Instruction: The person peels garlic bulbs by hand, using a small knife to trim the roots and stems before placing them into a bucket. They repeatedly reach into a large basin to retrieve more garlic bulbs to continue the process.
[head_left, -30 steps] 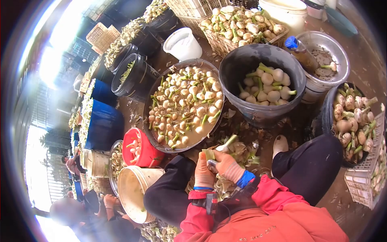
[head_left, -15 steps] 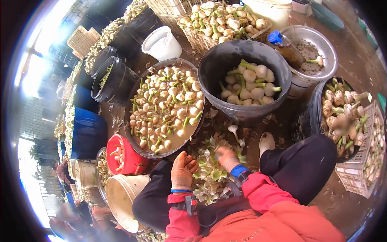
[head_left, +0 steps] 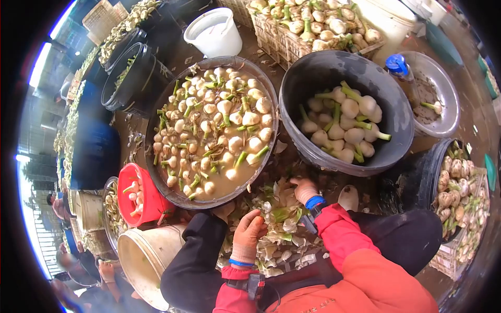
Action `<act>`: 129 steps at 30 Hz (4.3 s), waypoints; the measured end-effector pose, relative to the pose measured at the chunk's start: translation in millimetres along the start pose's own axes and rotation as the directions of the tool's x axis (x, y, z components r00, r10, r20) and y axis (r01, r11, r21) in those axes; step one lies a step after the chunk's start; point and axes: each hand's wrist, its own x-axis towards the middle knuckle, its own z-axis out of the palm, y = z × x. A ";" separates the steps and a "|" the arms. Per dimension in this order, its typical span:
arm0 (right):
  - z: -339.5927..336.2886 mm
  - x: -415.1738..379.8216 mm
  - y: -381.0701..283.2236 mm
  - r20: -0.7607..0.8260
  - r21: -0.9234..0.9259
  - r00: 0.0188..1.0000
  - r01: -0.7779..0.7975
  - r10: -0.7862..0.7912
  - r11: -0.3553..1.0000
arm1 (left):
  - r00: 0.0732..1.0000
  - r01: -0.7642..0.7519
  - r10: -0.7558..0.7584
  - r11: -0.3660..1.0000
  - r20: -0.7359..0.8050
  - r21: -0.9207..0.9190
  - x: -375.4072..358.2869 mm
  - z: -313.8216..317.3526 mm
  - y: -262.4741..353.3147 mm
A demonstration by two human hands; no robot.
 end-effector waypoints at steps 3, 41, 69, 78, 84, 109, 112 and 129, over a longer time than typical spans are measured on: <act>25.9 22.9 20.8 -0.108 0.438 0.993 -0.002 0.055 0.899 | 1.000 -0.004 0.004 1.000 0.002 -0.029 3.5 -5.3 -7.0; -96.0 -192.1 -112.3 -0.548 0.270 0.781 0.505 -0.300 0.820 | 0.706 -0.638 0.647 0.404 0.288 0.656 -65.1 14.7 14.0; -58.7 -171.8 -96.5 0.019 0.483 0.902 0.369 -0.431 0.794 | 0.765 -0.194 0.477 0.812 0.433 -0.551 -16.6 67.3 83.2; -49.7 -144.0 -94.4 0.213 0.532 0.917 0.181 -0.337 0.827 | 0.894 -0.376 0.246 -0.042 0.375 0.926 253.1 -25.8 52.7; -40.0 -129.4 -91.9 0.165 0.681 0.952 0.080 -0.259 0.728 | 0.996 -0.072 0.052 0.132 0.066 0.989 201.5 48.0 90.0; -56.3 -124.1 -95.9 -0.358 0.930 0.909 0.328 0.213 0.166 | 0.975 -0.205 0.209 0.977 -0.069 0.064 -20.0 -7.8 21.1; -90.5 -134.3 -72.1 -0.123 0.933 0.930 0.226 0.345 -0.278 | 0.979 -0.184 0.194 0.974 -0.067 0.128 -14.7 -12.0 17.7; -70.3 -112.2 -69.0 -0.142 0.983 0.908 0.175 0.394 -0.048 | 0.851 -0.224 0.524 0.422 -0.034 0.879 193.8 15.9 -78.8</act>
